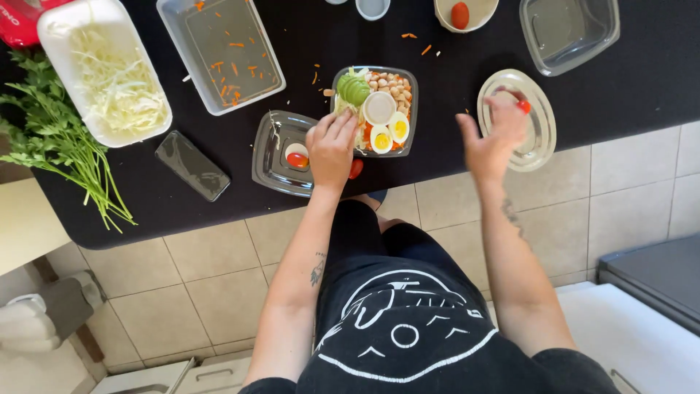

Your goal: The person assembles a salad in a clear plastic container on a kitchen counter. They add shredded cabbage, chickpeas, cherry tomatoes, avocado, and hard-boiled egg slices, then place a lid on the container.

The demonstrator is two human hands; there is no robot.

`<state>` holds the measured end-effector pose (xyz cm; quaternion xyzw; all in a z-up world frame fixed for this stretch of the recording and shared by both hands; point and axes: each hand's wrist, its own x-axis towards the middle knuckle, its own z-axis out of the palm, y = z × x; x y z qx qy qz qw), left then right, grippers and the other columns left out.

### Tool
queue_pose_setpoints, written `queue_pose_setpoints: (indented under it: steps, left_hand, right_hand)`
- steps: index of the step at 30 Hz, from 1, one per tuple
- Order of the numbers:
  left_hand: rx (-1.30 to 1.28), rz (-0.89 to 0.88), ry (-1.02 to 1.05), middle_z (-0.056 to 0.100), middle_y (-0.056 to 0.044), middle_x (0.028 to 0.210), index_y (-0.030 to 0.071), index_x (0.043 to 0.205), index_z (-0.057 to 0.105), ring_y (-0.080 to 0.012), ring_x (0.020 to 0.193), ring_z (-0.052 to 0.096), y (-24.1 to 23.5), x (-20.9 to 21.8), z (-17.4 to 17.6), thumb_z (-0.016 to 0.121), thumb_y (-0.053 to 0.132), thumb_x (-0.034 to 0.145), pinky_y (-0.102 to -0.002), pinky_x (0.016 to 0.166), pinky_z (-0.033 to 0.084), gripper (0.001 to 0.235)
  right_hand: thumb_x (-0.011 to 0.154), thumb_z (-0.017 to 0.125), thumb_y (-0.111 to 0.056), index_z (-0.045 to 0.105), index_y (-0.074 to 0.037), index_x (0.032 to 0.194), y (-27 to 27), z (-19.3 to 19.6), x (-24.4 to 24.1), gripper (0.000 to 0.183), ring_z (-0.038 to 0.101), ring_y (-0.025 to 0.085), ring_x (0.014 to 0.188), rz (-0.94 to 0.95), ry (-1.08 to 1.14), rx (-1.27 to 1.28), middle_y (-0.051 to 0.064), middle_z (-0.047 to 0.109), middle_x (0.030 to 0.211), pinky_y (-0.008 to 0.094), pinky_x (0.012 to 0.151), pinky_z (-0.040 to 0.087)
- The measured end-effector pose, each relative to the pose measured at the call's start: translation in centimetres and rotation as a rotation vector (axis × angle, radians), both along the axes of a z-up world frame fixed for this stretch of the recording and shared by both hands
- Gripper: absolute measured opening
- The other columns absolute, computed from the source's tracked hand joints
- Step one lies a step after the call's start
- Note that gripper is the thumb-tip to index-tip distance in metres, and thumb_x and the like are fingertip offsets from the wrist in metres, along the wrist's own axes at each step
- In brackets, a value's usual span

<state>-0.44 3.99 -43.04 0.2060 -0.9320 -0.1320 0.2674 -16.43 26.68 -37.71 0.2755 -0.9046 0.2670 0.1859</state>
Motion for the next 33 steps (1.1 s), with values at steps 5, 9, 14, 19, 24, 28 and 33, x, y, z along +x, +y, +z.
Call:
queue_pose_setpoints:
  steps: [5,9,14,19,24,28,33]
  left_hand:
    - [-0.125,-0.117,-0.022,0.063,0.003,0.115,0.019,0.111,0.063,-0.0149,0.106,0.059,0.0,-0.2,-0.3,0.057,0.019,0.091,-0.028,0.087,0.045,0.021]
    - [-0.103,-0.135,-0.071,0.062,0.004,0.116,0.019,0.114,0.061,-0.0133,0.106,0.059,-0.3,-0.2,-0.8,0.055,0.016,0.090,-0.027,0.089,0.044,0.025]
    - [-0.037,-0.185,-0.123,0.061,0.005,0.111,0.020,0.111,0.060,-0.0121,0.104,0.058,-0.9,-0.5,-1.6,0.052,0.019,0.090,-0.027,0.088,0.043,0.022]
    - [-0.009,-0.209,-0.173,0.060,0.006,0.109,0.020,0.110,0.060,-0.0110,0.105,0.057,-1.1,-0.5,-2.1,0.052,0.022,0.091,-0.027,0.089,0.041,0.020]
    - [0.019,-0.226,-0.230,0.059,0.009,0.107,0.021,0.106,0.059,-0.0085,0.106,0.055,-1.5,-0.8,-2.1,0.051,0.027,0.092,-0.026,0.089,0.039,0.016]
    - [0.001,-0.236,-0.263,0.055,0.008,0.097,0.020,0.102,0.057,-0.0073,0.100,0.054,-1.2,-0.6,-0.4,0.049,0.026,0.093,-0.025,0.087,0.038,0.013]
    - [-0.031,-0.233,-0.285,0.052,0.008,0.090,0.019,0.095,0.056,-0.0072,0.094,0.053,-1.0,-0.7,-1.6,0.047,0.027,0.094,-0.025,0.085,0.036,0.012]
  right_hand:
    - [0.089,0.066,-0.009,0.057,0.000,0.122,-3.9,0.8,5.0,0.035,0.052,0.041,0.105,0.199,-0.392,-0.088,0.023,0.059,0.108,0.048,0.090,0.042]
    - [0.093,0.058,-0.010,0.053,-0.009,0.131,-4.8,-1.8,6.4,0.038,0.061,0.037,0.101,0.128,-0.763,-0.203,0.023,0.059,0.115,0.045,0.088,0.049]
    - [0.091,0.058,-0.005,0.053,-0.008,0.131,-5.6,-2.2,6.4,0.041,0.057,0.038,0.106,0.080,-0.859,-0.201,0.023,0.059,0.115,0.043,0.089,0.050]
    - [0.091,0.059,-0.006,0.052,-0.010,0.132,-5.7,-1.7,6.3,0.042,0.057,0.035,0.108,0.064,-0.909,-0.203,0.022,0.060,0.114,0.040,0.089,0.050]
    - [0.090,0.060,-0.006,0.052,-0.011,0.131,-5.9,-1.9,6.0,0.042,0.059,0.033,0.107,0.067,-0.909,-0.184,0.020,0.061,0.113,0.038,0.088,0.051]
    - [0.090,0.061,-0.007,0.052,-0.011,0.131,-5.5,-2.3,6.2,0.043,0.058,0.032,0.107,0.079,-0.888,-0.187,0.020,0.062,0.112,0.038,0.089,0.051]
    - [0.089,0.062,-0.006,0.054,-0.013,0.130,-5.7,-2.2,6.1,0.042,0.059,0.031,0.106,0.056,-0.892,-0.200,0.019,0.063,0.110,0.037,0.089,0.051]
